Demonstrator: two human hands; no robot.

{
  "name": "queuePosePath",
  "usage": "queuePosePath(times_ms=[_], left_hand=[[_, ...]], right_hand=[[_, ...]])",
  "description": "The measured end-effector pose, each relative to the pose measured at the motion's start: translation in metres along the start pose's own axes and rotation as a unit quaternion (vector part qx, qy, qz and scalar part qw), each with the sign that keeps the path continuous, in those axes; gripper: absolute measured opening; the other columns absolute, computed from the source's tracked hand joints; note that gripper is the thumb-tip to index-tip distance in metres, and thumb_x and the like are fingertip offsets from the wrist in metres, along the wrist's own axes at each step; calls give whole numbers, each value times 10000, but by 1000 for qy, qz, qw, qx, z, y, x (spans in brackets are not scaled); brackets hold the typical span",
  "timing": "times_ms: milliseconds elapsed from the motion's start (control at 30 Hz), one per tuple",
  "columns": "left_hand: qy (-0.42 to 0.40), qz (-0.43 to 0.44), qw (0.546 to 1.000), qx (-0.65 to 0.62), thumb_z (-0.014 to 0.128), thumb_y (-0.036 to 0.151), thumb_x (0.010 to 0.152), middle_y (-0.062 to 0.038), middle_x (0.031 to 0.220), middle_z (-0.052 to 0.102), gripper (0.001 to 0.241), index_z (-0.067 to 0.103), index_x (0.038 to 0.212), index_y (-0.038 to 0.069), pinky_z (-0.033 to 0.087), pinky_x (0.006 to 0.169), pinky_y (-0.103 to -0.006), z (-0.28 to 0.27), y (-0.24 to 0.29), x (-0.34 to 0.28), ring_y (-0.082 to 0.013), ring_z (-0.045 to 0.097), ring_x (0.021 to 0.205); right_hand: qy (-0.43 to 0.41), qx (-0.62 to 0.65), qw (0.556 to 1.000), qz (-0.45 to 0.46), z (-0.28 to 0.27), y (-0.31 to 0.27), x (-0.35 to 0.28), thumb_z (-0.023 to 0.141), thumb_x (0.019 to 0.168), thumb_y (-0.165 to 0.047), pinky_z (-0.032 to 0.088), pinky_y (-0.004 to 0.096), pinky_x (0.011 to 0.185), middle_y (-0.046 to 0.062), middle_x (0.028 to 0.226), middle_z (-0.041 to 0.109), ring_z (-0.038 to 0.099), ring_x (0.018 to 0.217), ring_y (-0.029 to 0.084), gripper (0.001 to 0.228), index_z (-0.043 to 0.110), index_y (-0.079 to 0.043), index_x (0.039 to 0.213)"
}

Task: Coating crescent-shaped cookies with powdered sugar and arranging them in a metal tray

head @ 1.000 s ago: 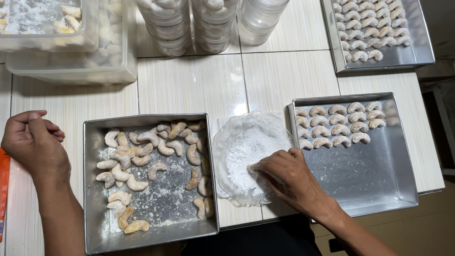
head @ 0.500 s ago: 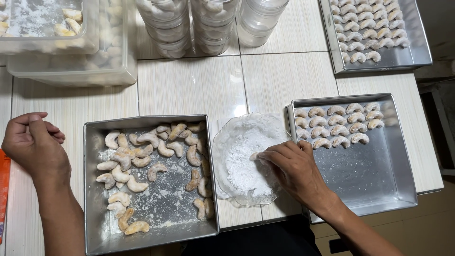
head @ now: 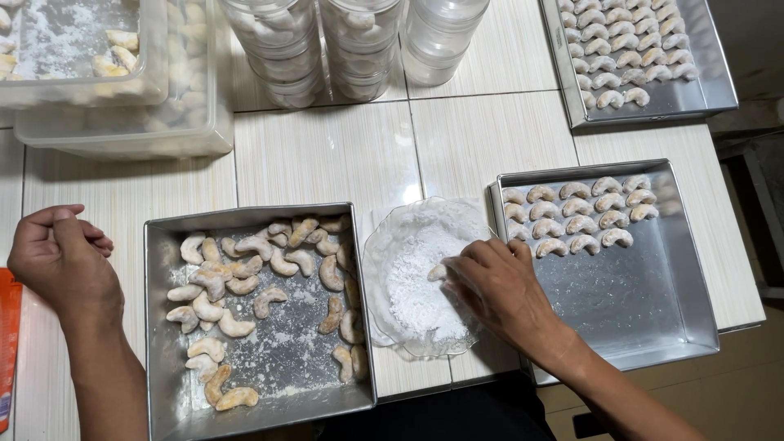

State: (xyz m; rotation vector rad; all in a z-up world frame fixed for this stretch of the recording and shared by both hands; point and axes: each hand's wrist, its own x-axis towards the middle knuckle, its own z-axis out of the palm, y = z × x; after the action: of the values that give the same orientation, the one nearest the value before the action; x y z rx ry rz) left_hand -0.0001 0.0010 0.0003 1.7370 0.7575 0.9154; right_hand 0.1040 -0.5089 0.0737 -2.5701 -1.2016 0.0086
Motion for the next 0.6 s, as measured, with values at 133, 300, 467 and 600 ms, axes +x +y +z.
queuePosePath(times_ms=[133,300,467,600], left_hand=[[-2,-9,1000,2,498,47,1194,-38,775,526,138,617,1123,50,464,623,-237,1,3,-1,-103,537,720],[0,8,1000,2,509,33,1204,-58,764,530,128,620,1141,35,466,626,-248,0,-5,1,-120,533,696],[-6,-22,1000,-2,480,63,1221,-34,818,552,133,605,1178,78,439,624,-218,-4,-19,6,-94,527,680],[-7,-56,998,14,471,155,1198,30,843,521,119,590,1209,155,399,644,-180,-8,-36,12,-61,515,715]], right_hand=[[-1,-6,1000,-18,-7,-8,5,699,947,-206,330,377,776,3,979,619,536,838,211,118,622,-171,1030],[14,46,996,-74,-11,-7,4,672,929,-82,339,391,851,43,1053,687,599,930,228,343,615,-116,1265],[17,23,995,-98,-12,-6,4,644,975,-108,357,421,880,33,1038,661,576,914,232,382,580,-129,1351],[22,1,993,-117,-11,-5,4,655,953,-64,370,427,887,54,1059,647,574,929,238,372,616,-128,1317]])
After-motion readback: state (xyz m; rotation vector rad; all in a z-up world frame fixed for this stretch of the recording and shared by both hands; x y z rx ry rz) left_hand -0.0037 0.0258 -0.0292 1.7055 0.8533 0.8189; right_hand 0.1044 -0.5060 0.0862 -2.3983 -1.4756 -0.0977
